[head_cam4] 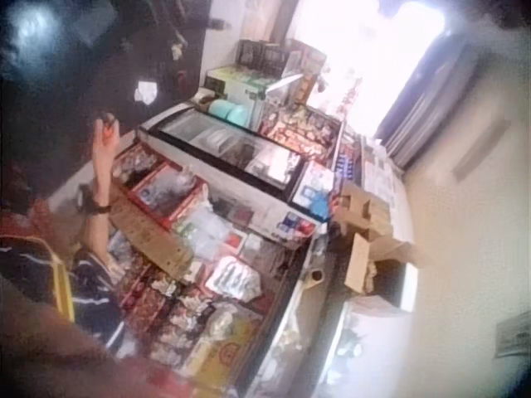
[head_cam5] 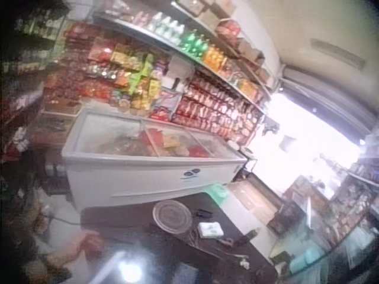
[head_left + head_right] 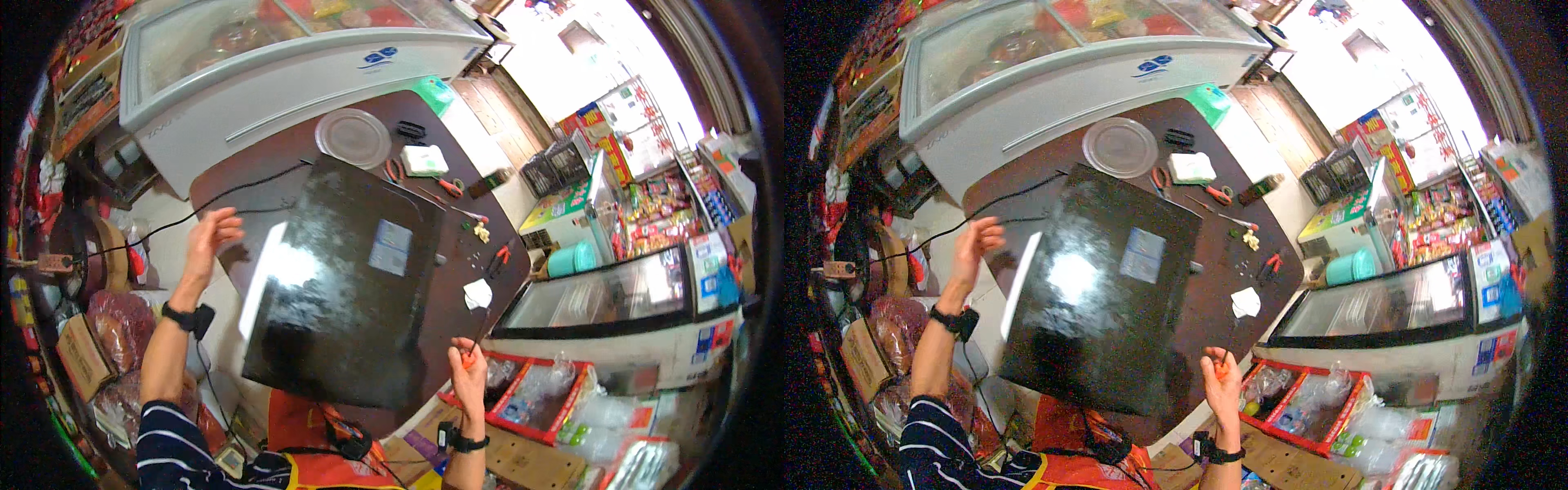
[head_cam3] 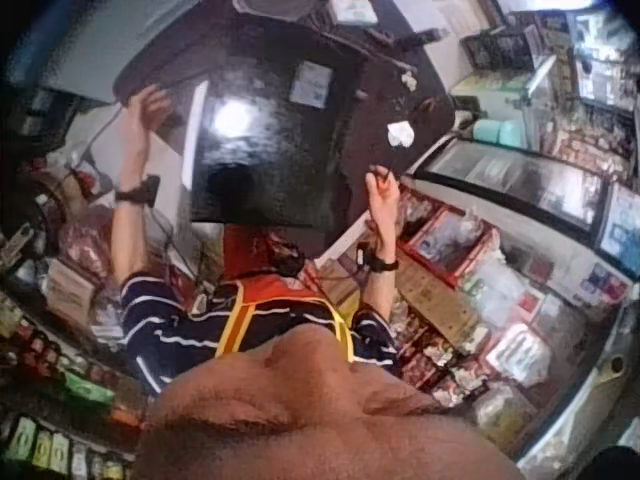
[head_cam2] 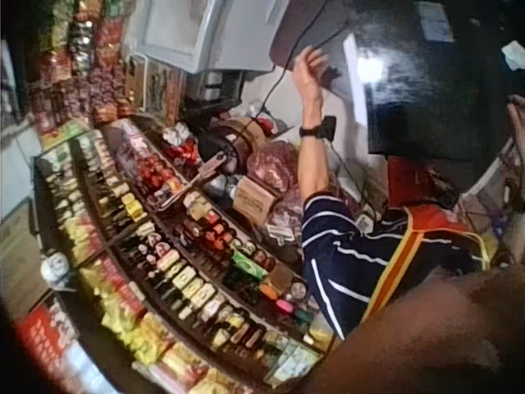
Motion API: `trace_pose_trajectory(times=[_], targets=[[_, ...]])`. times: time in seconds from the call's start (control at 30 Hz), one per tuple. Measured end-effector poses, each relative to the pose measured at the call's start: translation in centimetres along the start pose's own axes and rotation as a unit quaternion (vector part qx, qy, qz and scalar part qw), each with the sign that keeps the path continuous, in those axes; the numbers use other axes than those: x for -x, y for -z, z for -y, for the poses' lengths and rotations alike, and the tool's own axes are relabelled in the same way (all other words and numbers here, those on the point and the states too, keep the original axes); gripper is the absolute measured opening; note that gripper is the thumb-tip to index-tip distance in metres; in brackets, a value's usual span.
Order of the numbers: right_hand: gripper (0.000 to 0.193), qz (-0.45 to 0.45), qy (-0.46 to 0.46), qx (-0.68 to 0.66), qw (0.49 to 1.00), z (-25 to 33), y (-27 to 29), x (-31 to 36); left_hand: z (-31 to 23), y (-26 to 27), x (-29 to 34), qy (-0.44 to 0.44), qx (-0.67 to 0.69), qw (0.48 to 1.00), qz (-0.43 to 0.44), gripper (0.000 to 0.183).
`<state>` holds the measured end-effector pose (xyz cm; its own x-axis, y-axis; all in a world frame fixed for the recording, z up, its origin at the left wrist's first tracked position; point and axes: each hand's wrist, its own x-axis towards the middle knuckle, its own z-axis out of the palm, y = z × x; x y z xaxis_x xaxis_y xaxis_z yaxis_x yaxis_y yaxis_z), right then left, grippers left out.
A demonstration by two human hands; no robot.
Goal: The person disassembles a microwave oven on a table, removing the front panel and then the back cover using a screwdriver. They handle the power cord and reposition the unit to access different sides.
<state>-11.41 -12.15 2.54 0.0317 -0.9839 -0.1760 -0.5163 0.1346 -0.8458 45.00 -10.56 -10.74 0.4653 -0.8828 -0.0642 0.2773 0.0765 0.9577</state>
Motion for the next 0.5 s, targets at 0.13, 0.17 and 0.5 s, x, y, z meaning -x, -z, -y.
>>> trace_pose_trajectory(times=[0.13, 0.17, 0.5], targets=[[0.024, 0.03, -0.017, -0.021, 0.999, -4.8, 3.1, 0.4, -5.0, -1.6, 8.4, -0.074, -0.087, 0.983, -0.141, 0.033], [0.025, 0.045, 0.016, -0.026, 0.999, -6.3, 3.9, 0.3, -6.1, -3.2, 10.9, -0.122, -0.088, 0.98, -0.13, 0.028], [0.038, 0.194, 0.123, -0.104, 0.968, -14.8, 10.3, -0.2, -10.7, -29.2, 37.1, -0.13, -0.271, 0.952, 0.064, 0.016]])
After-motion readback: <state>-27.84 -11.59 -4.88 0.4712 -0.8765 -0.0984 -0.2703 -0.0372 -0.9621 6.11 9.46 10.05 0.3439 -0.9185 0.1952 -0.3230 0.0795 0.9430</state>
